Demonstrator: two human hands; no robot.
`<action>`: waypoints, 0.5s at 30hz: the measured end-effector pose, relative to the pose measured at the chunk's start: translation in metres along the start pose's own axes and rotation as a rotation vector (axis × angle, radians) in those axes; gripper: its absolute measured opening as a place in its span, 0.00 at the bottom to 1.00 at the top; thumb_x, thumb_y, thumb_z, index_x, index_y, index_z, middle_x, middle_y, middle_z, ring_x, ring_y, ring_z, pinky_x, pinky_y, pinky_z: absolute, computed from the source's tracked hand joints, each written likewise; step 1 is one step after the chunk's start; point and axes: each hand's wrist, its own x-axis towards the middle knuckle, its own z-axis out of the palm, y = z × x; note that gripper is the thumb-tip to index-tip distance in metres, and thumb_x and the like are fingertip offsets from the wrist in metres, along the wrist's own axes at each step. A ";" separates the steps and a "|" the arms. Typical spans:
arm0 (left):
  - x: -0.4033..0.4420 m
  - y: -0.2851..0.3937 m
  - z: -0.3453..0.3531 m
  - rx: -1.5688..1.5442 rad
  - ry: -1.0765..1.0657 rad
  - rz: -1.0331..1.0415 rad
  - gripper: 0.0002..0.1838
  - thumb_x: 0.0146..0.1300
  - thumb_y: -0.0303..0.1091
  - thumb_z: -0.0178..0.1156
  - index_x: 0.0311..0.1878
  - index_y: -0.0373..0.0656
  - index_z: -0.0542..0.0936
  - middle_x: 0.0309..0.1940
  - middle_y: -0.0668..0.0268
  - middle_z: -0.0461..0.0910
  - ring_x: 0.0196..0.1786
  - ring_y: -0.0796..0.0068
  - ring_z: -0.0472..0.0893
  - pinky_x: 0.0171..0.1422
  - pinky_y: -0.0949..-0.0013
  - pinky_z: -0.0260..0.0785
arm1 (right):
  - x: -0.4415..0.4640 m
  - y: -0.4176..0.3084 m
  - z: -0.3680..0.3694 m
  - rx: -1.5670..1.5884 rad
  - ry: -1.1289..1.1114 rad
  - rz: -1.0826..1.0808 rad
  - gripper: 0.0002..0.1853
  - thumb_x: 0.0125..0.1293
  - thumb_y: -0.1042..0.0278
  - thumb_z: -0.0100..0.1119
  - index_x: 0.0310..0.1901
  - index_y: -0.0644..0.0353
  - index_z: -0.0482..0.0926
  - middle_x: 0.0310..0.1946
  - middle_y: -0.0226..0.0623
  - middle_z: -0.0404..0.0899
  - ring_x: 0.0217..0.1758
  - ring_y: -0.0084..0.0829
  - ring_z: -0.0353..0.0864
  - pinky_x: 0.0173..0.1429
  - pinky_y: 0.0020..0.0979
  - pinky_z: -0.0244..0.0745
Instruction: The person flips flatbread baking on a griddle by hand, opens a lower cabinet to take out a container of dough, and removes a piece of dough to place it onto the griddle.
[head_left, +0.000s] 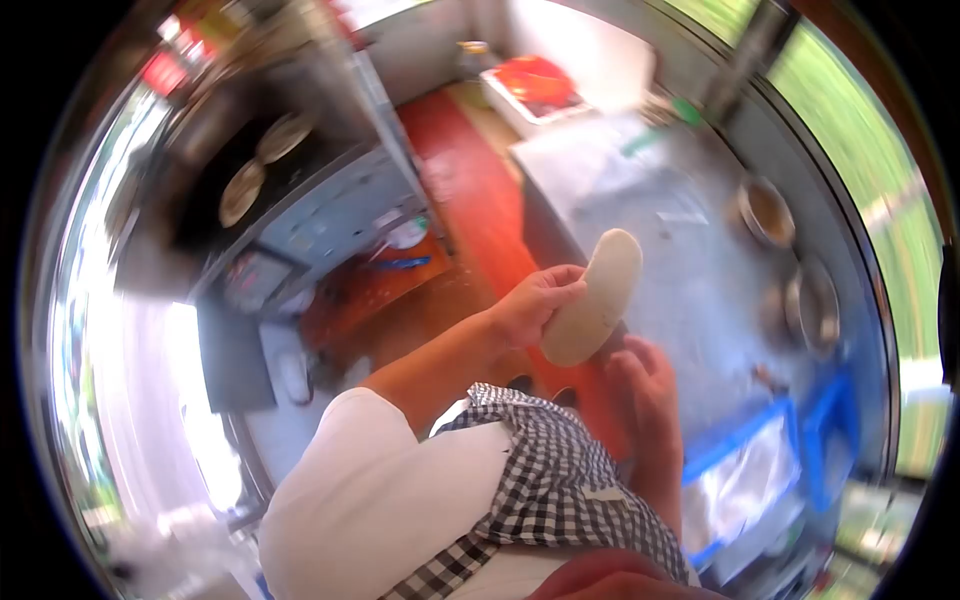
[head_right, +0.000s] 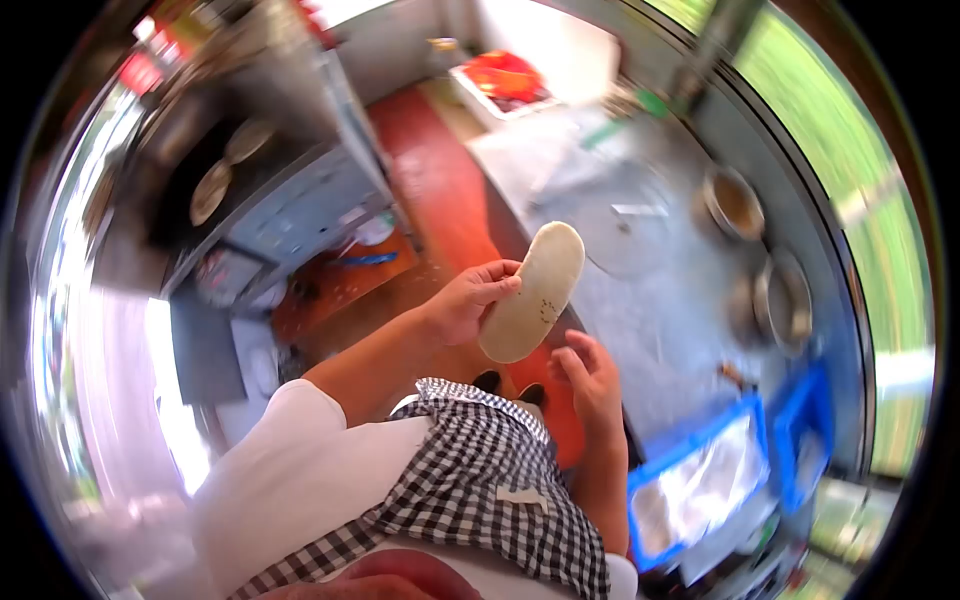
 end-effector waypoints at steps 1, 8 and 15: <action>-0.012 0.010 -0.011 0.006 0.083 0.060 0.19 0.73 0.34 0.59 0.62 0.38 0.73 0.51 0.61 0.81 0.52 0.70 0.82 0.58 0.63 0.77 | 0.009 -0.001 0.008 0.000 -0.060 0.018 0.18 0.72 0.69 0.58 0.59 0.69 0.73 0.41 0.38 0.83 0.41 0.26 0.83 0.49 0.29 0.81; -0.076 0.037 -0.082 -0.172 0.503 0.484 0.14 0.74 0.31 0.56 0.59 0.39 0.77 0.50 0.62 0.82 0.52 0.69 0.82 0.59 0.63 0.76 | 0.082 -0.003 0.047 -0.085 -0.331 0.119 0.16 0.73 0.70 0.58 0.58 0.69 0.74 0.40 0.38 0.83 0.40 0.26 0.83 0.48 0.28 0.82; -0.147 0.060 -0.129 -0.301 0.823 0.810 0.12 0.73 0.29 0.56 0.57 0.40 0.76 0.48 0.62 0.83 0.50 0.68 0.84 0.57 0.62 0.78 | 0.129 -0.010 0.095 -0.204 -0.507 0.161 0.15 0.73 0.71 0.58 0.56 0.70 0.74 0.37 0.37 0.83 0.38 0.25 0.82 0.45 0.26 0.79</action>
